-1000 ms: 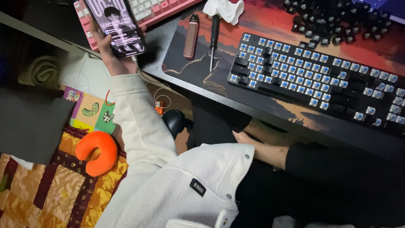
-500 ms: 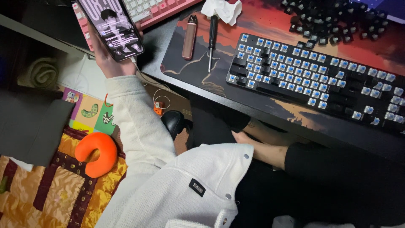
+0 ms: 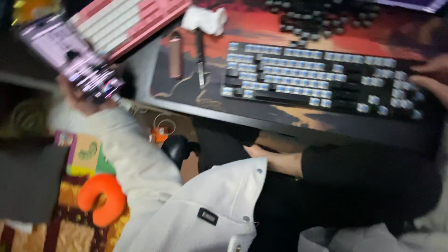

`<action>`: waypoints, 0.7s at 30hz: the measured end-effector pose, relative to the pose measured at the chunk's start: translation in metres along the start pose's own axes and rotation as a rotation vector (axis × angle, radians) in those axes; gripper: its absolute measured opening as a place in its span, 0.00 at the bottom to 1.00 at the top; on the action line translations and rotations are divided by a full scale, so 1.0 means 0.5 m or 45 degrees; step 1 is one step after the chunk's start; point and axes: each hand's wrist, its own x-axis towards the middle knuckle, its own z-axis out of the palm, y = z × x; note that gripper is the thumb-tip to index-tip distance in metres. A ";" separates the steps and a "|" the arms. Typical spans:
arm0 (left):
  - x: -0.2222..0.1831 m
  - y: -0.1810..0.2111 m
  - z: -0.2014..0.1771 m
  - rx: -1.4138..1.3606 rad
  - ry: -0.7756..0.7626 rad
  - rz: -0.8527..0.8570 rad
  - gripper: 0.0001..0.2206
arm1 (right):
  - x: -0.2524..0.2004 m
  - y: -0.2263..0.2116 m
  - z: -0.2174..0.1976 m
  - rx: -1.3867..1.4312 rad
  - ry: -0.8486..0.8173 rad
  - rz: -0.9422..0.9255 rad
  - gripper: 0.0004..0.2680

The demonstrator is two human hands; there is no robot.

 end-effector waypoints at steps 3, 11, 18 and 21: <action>0.016 0.016 -0.022 0.080 -0.110 -0.002 0.50 | -0.003 -0.118 0.029 -0.212 0.079 -0.225 0.12; -0.069 0.008 0.136 0.093 0.199 0.317 0.41 | 0.007 -0.275 0.006 -0.810 0.033 -0.379 0.13; -0.077 0.075 0.060 1.315 -0.257 0.161 0.20 | 0.097 -0.642 0.115 -1.054 -0.279 -0.295 0.17; -0.045 0.100 0.017 1.832 -0.227 0.293 0.18 | 0.149 -0.745 0.209 -1.142 -0.362 -0.321 0.16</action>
